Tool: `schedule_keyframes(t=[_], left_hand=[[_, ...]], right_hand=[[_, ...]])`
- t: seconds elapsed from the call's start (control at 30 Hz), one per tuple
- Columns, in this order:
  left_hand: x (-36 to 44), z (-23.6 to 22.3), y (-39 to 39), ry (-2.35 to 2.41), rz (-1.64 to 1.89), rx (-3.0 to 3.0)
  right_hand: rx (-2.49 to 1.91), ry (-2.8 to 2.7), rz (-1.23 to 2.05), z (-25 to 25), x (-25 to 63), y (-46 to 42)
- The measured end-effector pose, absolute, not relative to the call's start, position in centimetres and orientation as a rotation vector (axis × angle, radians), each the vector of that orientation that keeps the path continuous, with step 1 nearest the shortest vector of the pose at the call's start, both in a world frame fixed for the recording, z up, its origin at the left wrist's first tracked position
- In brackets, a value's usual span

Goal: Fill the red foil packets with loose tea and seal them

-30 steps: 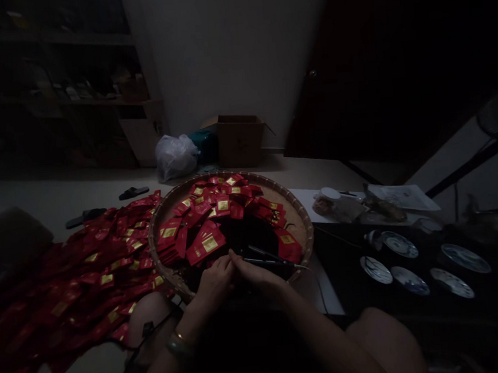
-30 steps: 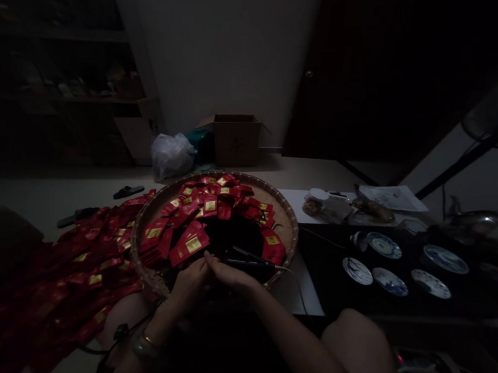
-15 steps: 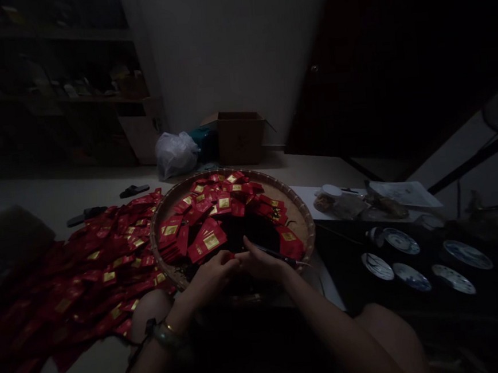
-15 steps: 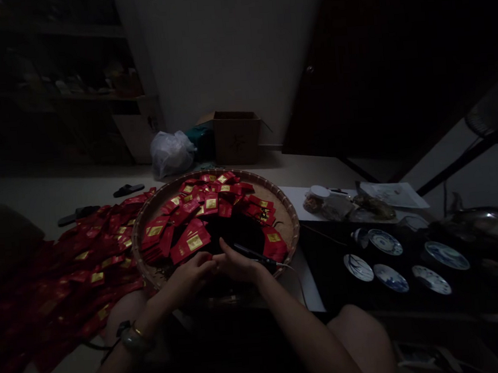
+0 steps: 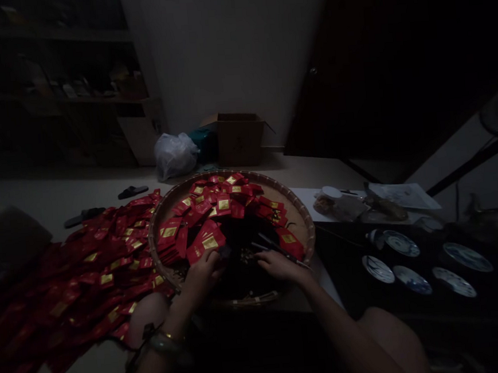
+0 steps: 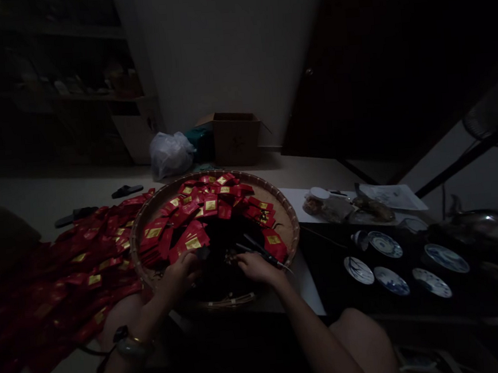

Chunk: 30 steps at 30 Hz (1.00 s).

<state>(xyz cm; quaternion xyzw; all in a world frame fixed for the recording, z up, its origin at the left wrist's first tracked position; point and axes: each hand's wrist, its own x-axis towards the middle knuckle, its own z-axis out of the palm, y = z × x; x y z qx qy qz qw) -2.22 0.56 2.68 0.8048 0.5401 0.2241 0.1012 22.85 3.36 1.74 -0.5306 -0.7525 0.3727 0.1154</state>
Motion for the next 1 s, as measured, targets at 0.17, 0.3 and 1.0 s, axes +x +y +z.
schedule_keyframes(t=[0.17, 0.3, 1.0], left_hand=[[-1.6, 1.8, 0.3, 1.742, 0.76, 2.385], [-1.6, 1.9, 0.3, 1.779, 0.685, 2.501], [-3.0, 4.4, 1.6, 1.187, 0.508, 2.937]], right_hand=[[-1.42, -2.405, 1.061, 1.6, 20.3, 4.8], [-1.347, -2.75, 1.037, 1.4, 16.6, 5.0], [-1.375, -1.546, 1.21, 1.2, 19.3, 5.6]])
